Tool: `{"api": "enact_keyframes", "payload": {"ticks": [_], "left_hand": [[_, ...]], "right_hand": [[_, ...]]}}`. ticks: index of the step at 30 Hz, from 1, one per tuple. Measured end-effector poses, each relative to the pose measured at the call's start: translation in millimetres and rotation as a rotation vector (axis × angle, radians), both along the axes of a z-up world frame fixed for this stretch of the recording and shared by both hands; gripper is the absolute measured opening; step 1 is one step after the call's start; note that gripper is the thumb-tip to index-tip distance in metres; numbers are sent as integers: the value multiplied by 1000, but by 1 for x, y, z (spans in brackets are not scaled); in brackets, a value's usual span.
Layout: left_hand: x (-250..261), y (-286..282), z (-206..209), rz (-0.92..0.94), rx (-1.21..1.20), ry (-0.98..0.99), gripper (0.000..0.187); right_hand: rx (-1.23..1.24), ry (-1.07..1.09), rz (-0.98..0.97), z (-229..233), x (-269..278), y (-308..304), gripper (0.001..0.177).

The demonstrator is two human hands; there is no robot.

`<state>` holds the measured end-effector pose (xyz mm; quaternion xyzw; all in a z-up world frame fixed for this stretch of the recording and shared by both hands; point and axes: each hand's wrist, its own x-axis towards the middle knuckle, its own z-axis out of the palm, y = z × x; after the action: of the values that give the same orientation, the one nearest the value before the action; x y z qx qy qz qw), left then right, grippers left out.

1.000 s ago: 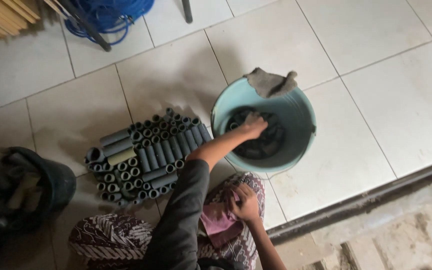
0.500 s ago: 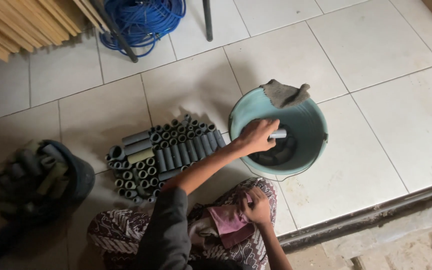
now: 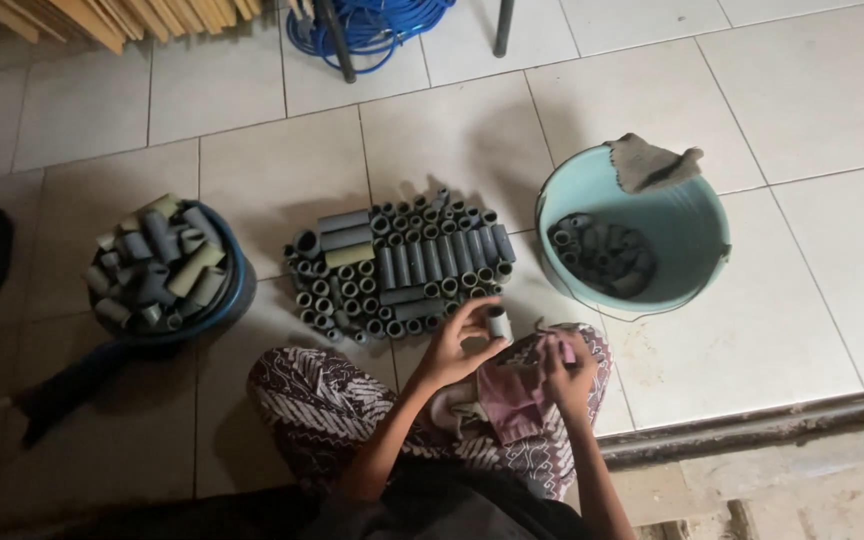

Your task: The person sits on a tiled floor and wipes small cylindrical pipe fittings with a pink cloth. They pick up fittings from a pile on the floor, wipe them, and place them into a light blue bucket. The process is repeated for multiple fittings.

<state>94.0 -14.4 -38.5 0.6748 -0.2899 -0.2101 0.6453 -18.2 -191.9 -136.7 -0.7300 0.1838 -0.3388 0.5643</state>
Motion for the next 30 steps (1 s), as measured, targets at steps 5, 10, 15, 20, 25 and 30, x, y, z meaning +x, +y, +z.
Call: {"api": "enact_keyframes", "payload": {"ticks": [5,10,15,20,25,30], "left_hand": [[-26,30,13,90,-67,46,56],[-30,63,32,182,-112,-121,59],[-47,76,51,184,-128,-176,57],[-51,84,39,260,-184,-172,55],[-64,78,57,265,-222,-205,56],[-52,83,42,394,-254,-162,64]], "right_hand": [[14,-82,104,77,9,56,3],[2,-98,283,101,15,82,15],[-1,-188,244,141,19,107,7],[-57,-195,244,127,10,118,1],[2,-237,216,166,7,121,5],[-61,-234,249,128,1,120,4]]}}
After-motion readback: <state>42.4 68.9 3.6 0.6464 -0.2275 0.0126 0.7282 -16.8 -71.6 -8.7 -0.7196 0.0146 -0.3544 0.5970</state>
